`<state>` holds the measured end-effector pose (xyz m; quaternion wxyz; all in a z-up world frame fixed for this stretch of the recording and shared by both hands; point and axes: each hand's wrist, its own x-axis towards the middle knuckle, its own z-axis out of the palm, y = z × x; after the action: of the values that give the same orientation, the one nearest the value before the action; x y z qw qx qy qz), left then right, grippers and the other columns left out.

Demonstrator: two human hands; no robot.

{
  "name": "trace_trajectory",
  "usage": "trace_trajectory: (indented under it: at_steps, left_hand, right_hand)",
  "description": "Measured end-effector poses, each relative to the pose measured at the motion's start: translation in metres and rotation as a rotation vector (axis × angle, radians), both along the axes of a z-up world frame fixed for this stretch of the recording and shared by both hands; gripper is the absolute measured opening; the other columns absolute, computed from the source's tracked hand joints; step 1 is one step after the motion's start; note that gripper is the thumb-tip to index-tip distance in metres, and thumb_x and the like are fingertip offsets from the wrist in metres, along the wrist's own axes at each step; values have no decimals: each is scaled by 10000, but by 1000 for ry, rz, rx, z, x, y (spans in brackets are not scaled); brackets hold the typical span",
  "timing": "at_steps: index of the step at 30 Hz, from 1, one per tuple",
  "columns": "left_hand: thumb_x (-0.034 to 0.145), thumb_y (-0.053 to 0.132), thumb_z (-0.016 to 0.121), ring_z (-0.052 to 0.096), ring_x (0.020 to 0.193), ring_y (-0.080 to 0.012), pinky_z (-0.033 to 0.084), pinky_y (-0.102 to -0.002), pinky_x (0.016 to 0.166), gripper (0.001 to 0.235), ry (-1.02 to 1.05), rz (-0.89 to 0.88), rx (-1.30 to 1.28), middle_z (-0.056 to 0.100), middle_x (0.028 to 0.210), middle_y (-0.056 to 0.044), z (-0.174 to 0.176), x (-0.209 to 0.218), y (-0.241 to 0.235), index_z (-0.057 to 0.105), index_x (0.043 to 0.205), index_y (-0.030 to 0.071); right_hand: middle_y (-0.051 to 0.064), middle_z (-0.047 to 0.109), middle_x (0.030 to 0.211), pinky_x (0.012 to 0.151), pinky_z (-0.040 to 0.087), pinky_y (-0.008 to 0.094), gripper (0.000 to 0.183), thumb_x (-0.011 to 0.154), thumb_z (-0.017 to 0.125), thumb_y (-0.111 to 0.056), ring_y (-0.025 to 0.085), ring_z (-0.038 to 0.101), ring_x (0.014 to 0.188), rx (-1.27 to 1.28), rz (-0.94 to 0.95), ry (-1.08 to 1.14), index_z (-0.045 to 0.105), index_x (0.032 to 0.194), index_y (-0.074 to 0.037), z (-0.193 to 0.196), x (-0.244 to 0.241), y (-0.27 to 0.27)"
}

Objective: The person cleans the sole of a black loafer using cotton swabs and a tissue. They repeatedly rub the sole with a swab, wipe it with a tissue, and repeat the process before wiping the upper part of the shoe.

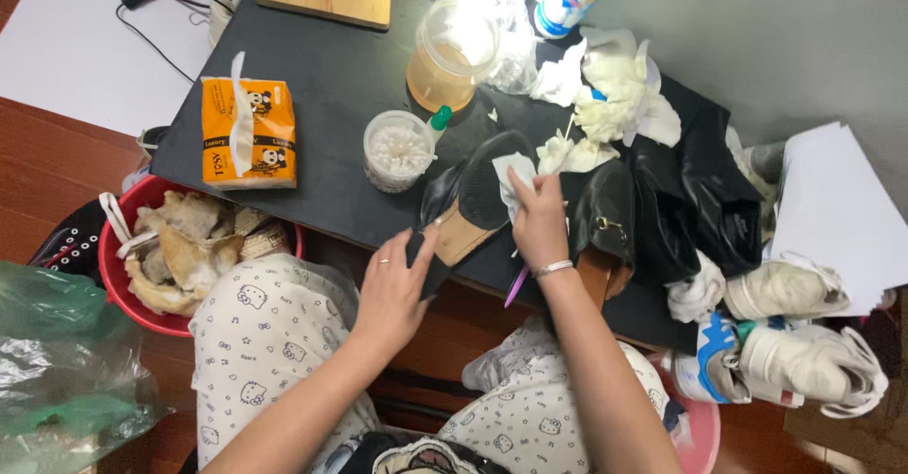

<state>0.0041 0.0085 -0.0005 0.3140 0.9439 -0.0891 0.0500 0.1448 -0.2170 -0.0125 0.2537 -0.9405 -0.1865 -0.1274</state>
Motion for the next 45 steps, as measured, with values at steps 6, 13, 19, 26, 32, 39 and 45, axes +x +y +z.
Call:
trace_trajectory:
  at_steps: [6,13,19,26,32,39,45]
  left_hand:
    - [614,-55,813,505,1295,-374,408,-469,1111,1139,5,87,124,488,1388,-201,2,5,12,274,1602,114]
    - [592,140,903,517,1164,-381,407,-487,991,1167,28,-37,69,510,1271,-204,19,11,21,258,1563,83]
    - [565,103,894,533,1139,-344,425,-462,979,1201,53,-107,232,540,1185,-155,29,35,43,250,1576,42]
    - [550,160,920,513,1145,-352,441,-463,946,1112,51,-54,362,537,1235,-173,32,49,56,366,1508,58]
    - [535,152,919,534,1173,-360,457,-471,944,1071,103,3,282,564,1263,-176,22,45,56,414,1469,15]
    - [556,-3,824,544,1228,-363,461,-466,969,853,22,62,248,591,1361,-148,15,59,63,534,1358,-4]
    - [538,-69,769,525,1268,-387,444,-477,1024,838,66,18,190,589,1372,-157,17,63,75,562,1347,-8]
  right_hand:
    - [211,524,1046,850,501,466,710,797,553,123,413,595,944,-160,36,120,598,1450,-150,-2,-16,-3]
    - [200,555,1087,835,500,480,765,762,497,143,421,614,944,-158,3,283,557,1464,-155,5,-38,-15]
    - [127,577,996,872,504,353,543,923,520,62,291,636,928,73,-71,520,688,1375,-186,4,-61,-50]
    - [73,618,1153,957,458,262,490,892,443,69,200,615,1085,610,-220,463,670,1299,-81,8,-62,-66]
    - [137,595,1087,951,480,335,514,803,455,91,290,617,1037,318,-140,220,724,1218,-49,6,-59,-37]
    - [131,594,965,779,515,368,154,816,786,-77,283,638,876,172,-206,111,748,962,-41,17,-43,-22]
    - [90,618,949,787,509,346,133,846,827,-56,238,645,888,290,-189,71,719,924,-48,25,-49,-23]
